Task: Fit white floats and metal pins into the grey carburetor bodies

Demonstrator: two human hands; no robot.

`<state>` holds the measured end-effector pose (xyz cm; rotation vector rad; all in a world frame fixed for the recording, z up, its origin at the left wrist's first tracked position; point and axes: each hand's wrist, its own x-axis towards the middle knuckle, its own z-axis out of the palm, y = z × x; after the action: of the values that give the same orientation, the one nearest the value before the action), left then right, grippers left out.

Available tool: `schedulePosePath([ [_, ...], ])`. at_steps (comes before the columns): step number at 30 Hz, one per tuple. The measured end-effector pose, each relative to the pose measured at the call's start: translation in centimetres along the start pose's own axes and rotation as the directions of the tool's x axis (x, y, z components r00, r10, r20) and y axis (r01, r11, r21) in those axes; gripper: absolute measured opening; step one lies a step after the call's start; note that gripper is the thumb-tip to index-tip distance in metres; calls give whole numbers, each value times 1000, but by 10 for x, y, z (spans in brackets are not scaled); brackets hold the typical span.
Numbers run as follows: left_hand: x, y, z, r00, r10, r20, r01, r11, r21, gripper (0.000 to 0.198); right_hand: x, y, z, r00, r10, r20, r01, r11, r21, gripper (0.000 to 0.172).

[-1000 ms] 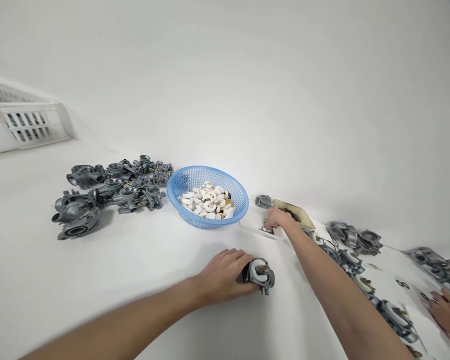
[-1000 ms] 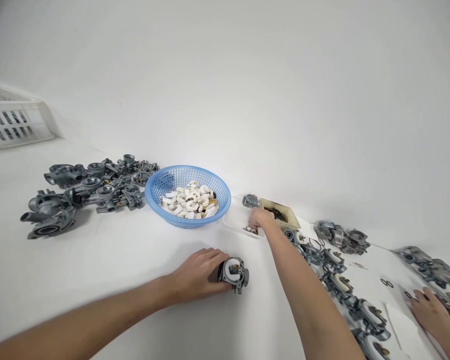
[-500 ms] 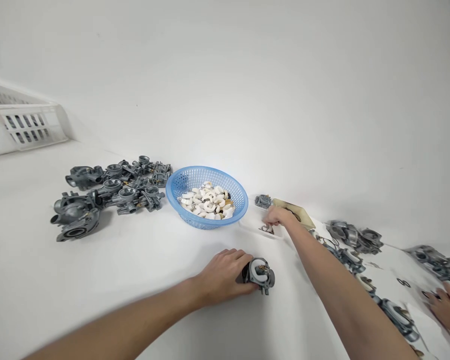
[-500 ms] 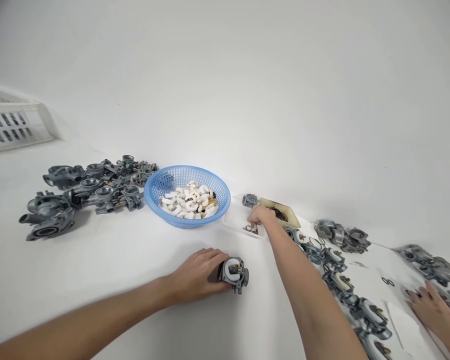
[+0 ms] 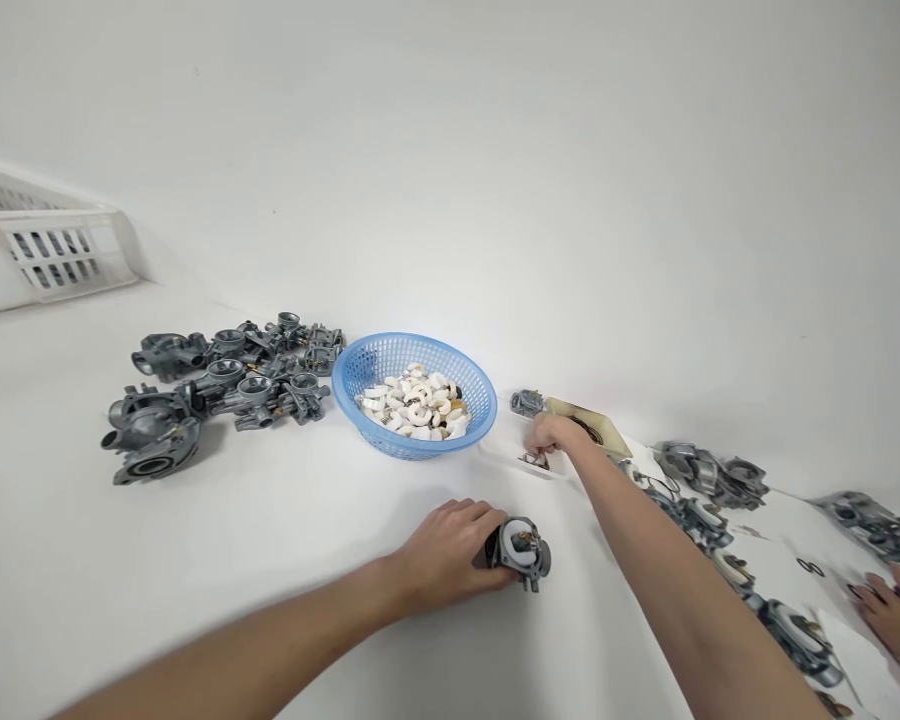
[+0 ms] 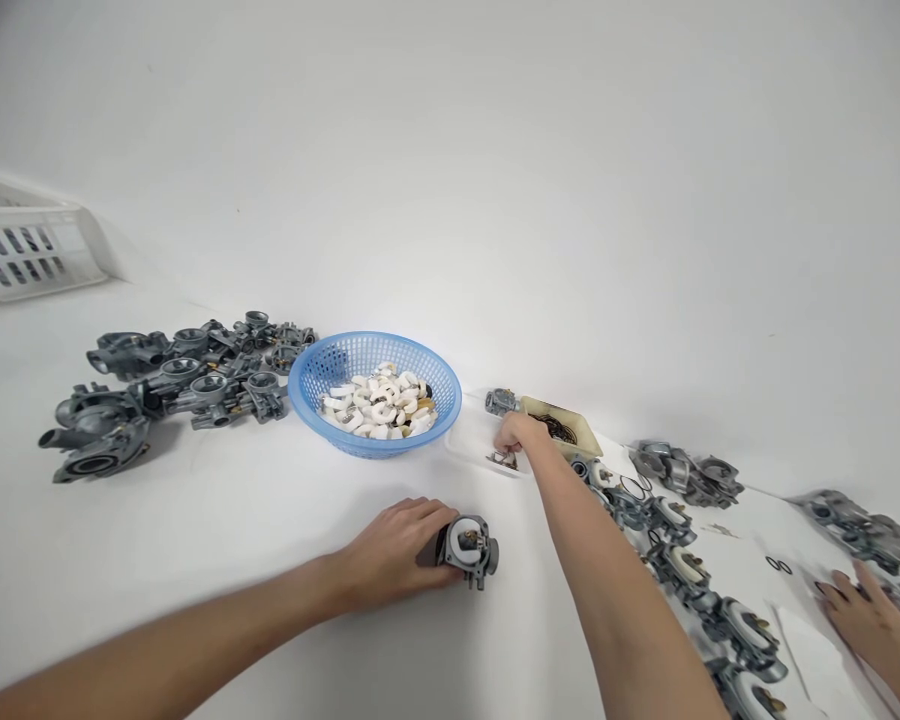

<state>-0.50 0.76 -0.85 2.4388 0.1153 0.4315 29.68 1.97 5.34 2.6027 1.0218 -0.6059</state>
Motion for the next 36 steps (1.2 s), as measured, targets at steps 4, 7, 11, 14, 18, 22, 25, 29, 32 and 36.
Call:
schedulePosePath([
  [4, 1, 1, -1, 1000, -5, 5, 5, 1000, -1, 43, 0, 0, 0, 991, 85, 108, -80, 995, -50, 35],
  [7, 1, 2, -1, 1000, -11, 8, 11, 1000, -9, 44, -2, 0, -1, 986, 96, 138, -89, 994, -56, 35],
  [11, 1, 1, 0, 1000, -6, 0, 6, 1000, -6, 44, -4, 1, 0, 983, 92, 156, -86, 995, -42, 35],
  [14, 1, -1, 1, 1000, 1, -8, -1, 1000, -8, 45, -6, 1, 0, 983, 95, 157, -92, 995, -29, 33],
  [18, 1, -1, 2, 1000, -2, -4, 2, 1000, -8, 46, -5, 0, 1, 982, 104, 157, -100, 994, -33, 35],
  [22, 1, 0, 1, 1000, -1, -5, 1, 1000, -9, 45, -4, -2, 1, 980, 110, 165, -103, 994, -48, 35],
  [25, 1, 0, 1, 1000, -2, -7, 2, 1000, -5, 44, -4, -3, 2, 981, 112, 159, -106, 993, -45, 34],
  [29, 1, 0, 1, 1000, -3, -6, 3, 1000, -4, 44, -8, 0, -2, 984, 94, 153, -90, 995, -33, 33],
  [32, 1, 0, 1, 1000, -2, -8, 2, 1000, -4, 43, -10, 8, -10, 987, 75, 143, -71, 997, -30, 35],
  [36, 1, -1, 2, 1000, 7, -12, -7, 1000, -3, 43, -12, 19, -17, 991, 61, 122, -57, 998, -37, 37],
])
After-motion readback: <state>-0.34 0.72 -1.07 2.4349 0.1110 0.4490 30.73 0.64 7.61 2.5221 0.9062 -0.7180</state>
